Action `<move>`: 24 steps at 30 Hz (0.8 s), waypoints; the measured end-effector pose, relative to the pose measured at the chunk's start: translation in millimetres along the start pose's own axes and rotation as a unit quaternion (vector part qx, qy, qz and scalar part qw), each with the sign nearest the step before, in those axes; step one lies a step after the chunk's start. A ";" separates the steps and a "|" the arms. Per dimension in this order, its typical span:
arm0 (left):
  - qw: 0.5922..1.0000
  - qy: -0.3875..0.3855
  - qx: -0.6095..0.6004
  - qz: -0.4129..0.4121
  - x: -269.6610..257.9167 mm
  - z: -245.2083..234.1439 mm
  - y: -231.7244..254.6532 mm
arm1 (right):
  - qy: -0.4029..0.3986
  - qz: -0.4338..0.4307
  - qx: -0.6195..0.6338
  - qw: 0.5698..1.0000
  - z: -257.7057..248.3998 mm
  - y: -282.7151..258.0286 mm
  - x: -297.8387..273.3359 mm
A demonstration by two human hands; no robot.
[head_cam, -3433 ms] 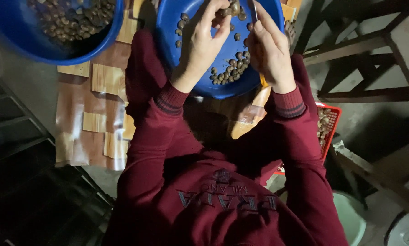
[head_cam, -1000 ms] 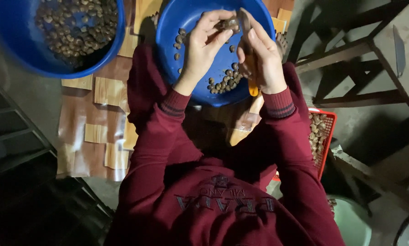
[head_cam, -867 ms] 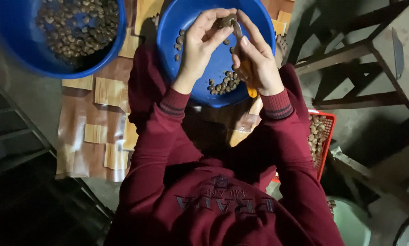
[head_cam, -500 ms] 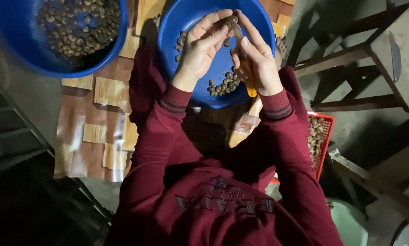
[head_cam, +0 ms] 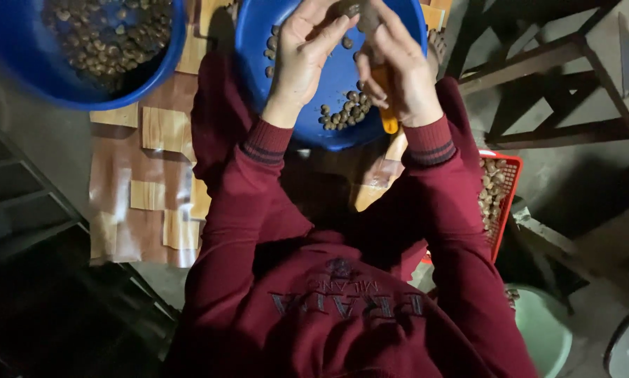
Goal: A person uses a small knife to peel the outer skin from cashew nuts while sitting on the floor.
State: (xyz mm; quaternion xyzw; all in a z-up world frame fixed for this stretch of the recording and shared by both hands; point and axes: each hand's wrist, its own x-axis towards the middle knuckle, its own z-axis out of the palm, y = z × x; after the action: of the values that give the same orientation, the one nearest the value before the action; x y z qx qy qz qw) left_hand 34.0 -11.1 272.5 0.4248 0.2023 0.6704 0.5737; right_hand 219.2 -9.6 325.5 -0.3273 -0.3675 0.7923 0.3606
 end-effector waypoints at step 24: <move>0.994 0.040 0.101 0.002 0.7 12.4 16.8 | -0.033 -0.018 0.007 0.999 0.7 -1.4 1.3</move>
State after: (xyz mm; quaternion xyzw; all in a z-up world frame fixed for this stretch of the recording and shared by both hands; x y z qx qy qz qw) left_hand 33.9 -17.5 292.4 0.4538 0.2914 0.6641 0.5178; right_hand 218.4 -8.1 326.7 -0.2913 -0.3795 0.7988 0.3648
